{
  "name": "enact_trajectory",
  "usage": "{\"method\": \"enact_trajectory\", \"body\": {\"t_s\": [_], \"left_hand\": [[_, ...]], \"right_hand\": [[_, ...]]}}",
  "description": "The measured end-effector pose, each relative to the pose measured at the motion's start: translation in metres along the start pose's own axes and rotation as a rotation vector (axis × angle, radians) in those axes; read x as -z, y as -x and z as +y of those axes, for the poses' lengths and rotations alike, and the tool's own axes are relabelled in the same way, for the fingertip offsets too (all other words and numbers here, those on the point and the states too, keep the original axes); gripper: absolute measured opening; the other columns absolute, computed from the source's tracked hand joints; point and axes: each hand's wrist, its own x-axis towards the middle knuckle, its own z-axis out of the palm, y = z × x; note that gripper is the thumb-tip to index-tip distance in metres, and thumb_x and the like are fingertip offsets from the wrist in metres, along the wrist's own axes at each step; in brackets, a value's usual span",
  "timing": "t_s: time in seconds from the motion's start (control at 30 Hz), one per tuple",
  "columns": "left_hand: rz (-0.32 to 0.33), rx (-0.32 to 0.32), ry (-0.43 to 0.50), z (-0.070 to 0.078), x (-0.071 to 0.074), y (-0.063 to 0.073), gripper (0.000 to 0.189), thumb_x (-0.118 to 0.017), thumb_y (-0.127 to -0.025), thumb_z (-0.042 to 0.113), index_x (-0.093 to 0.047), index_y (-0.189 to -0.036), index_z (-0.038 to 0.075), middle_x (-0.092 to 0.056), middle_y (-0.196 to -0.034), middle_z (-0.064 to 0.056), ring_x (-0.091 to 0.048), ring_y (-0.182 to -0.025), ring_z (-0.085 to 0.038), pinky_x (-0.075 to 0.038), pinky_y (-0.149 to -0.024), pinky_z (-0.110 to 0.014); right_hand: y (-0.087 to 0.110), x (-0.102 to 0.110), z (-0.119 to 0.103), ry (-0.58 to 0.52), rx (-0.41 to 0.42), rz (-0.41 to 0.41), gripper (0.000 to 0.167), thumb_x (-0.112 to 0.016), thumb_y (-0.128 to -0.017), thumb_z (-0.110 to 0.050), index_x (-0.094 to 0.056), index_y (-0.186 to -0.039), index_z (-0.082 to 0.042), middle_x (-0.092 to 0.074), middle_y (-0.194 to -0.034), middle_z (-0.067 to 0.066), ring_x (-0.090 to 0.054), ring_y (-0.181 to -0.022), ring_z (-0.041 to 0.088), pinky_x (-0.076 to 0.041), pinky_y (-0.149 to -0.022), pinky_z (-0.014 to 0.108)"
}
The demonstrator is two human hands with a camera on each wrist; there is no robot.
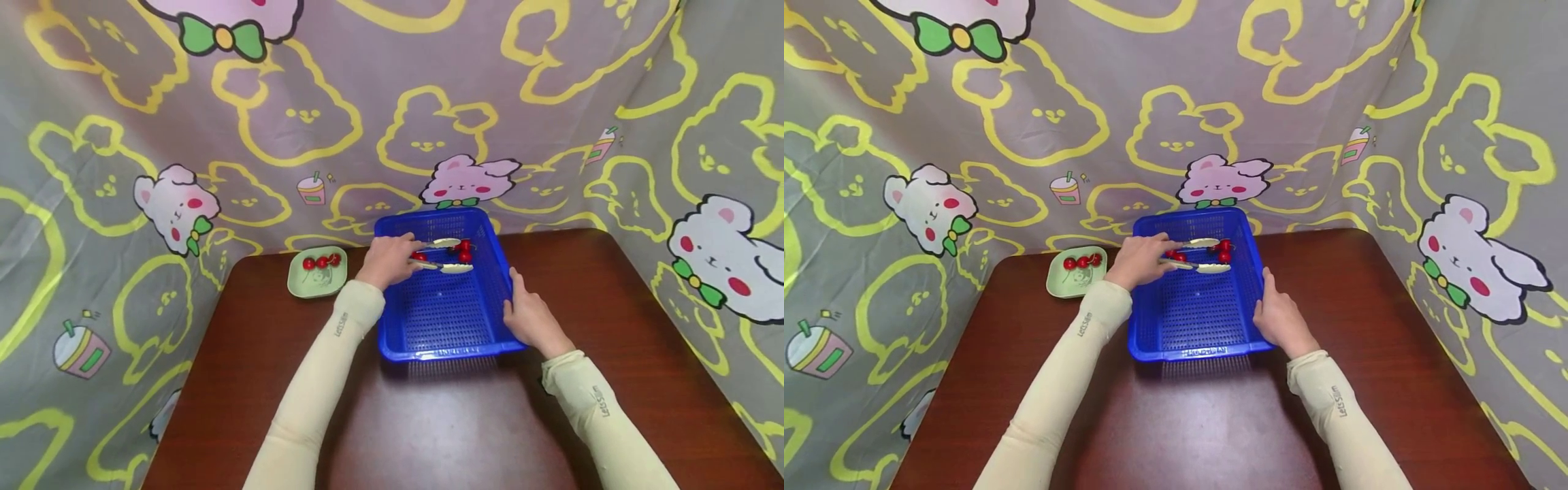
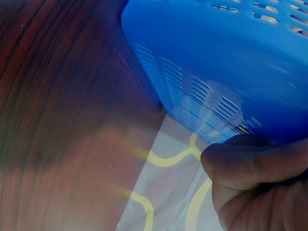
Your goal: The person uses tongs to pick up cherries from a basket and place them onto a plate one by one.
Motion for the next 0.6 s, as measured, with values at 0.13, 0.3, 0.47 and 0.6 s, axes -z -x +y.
{"method": "enact_trajectory", "body": {"t_s": [0.13, 0.3, 0.47, 0.6], "left_hand": [[-0.019, 0.005, -0.022, 0.003, -0.001, -0.005, 0.046, -0.068, -0.099, 0.046, -0.063, -0.143, 0.034, -0.065, -0.132, 0.003, -0.067, -0.090, -0.022, -0.055, -0.085, -0.044], [0.004, -0.021, -0.070, 0.007, 0.000, -0.010, 0.042, -0.069, -0.098, 0.044, -0.066, -0.139, 0.036, -0.068, -0.123, 0.005, -0.070, -0.091, -0.023, -0.057, -0.080, -0.043], [0.030, -0.046, -0.088, 0.011, 0.003, -0.013, 0.037, -0.070, -0.098, 0.039, -0.069, -0.135, 0.036, -0.069, -0.119, 0.006, -0.069, -0.084, -0.022, -0.057, -0.074, -0.042], [0.021, -0.036, -0.107, 0.014, 0.004, -0.016, 0.036, -0.069, -0.099, 0.037, -0.069, -0.135, 0.036, -0.069, -0.123, 0.008, -0.069, -0.083, -0.021, -0.057, -0.076, -0.042]], "right_hand": [[0.001, 0.000, -0.001, 0.001, -0.001, -0.001, 0.068, -0.048, -0.102, -0.011, -0.017, -0.159, 0.009, -0.063, -0.110, 0.046, -0.069, -0.088, 0.051, -0.052, -0.083, 0.064], [0.001, 0.001, -0.002, 0.001, 0.006, 0.003, 0.068, -0.048, -0.102, -0.011, -0.018, -0.158, 0.010, -0.063, -0.109, 0.046, -0.069, -0.090, 0.053, -0.051, -0.084, 0.065], [0.001, 0.002, -0.001, -0.003, 0.013, 0.008, 0.067, -0.049, -0.101, -0.010, -0.019, -0.158, 0.010, -0.062, -0.110, 0.046, -0.069, -0.088, 0.052, -0.051, -0.083, 0.065], [0.000, 0.000, 0.000, -0.002, 0.024, 0.012, 0.067, -0.049, -0.101, -0.010, -0.019, -0.157, 0.010, -0.063, -0.109, 0.046, -0.069, -0.086, 0.052, -0.051, -0.082, 0.065]]}}
